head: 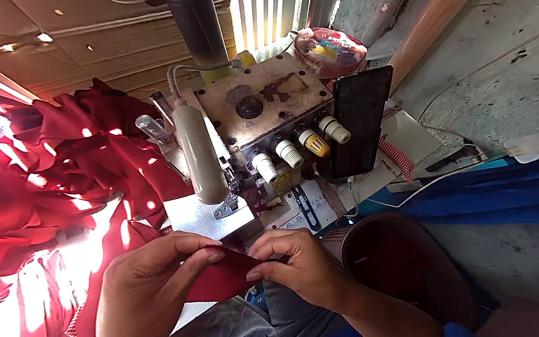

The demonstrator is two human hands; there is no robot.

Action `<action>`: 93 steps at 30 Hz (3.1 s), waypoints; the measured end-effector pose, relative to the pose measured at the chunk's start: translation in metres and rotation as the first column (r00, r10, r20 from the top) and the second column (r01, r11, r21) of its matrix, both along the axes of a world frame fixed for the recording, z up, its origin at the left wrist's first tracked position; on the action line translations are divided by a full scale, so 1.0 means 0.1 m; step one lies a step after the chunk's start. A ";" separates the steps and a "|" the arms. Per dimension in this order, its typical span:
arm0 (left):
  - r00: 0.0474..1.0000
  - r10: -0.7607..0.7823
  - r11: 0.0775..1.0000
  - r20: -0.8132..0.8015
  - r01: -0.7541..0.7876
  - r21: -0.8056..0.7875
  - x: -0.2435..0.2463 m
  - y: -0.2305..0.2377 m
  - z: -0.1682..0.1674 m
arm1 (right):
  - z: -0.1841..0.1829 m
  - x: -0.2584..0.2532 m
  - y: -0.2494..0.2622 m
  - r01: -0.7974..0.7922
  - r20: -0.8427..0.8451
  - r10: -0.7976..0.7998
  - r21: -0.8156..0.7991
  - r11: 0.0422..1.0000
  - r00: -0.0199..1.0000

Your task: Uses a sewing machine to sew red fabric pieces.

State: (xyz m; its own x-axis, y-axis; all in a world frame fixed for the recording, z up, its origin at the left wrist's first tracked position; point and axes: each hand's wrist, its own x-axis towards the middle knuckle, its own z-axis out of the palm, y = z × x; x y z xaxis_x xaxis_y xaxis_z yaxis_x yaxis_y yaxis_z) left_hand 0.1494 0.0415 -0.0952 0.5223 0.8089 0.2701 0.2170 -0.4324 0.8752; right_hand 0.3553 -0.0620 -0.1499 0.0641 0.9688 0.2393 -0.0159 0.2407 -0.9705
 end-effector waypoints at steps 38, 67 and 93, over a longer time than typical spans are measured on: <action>0.962 0.128 0.928 -0.241 -0.030 0.371 0.19 0.06 -0.09 | -0.23 -0.05 0.00 0.060 -0.091 -0.067 -0.074 0.995 0.994; 0.822 0.502 0.716 -0.269 -0.220 0.663 0.30 -0.25 -0.27 | -0.39 -0.28 0.01 0.116 -0.212 -0.124 -0.049 0.992 0.969; 0.890 0.393 0.848 -0.232 -0.253 0.465 0.37 -0.27 -0.51 | -0.22 -0.05 0.04 -0.042 -0.320 -0.006 -0.142 0.989 0.947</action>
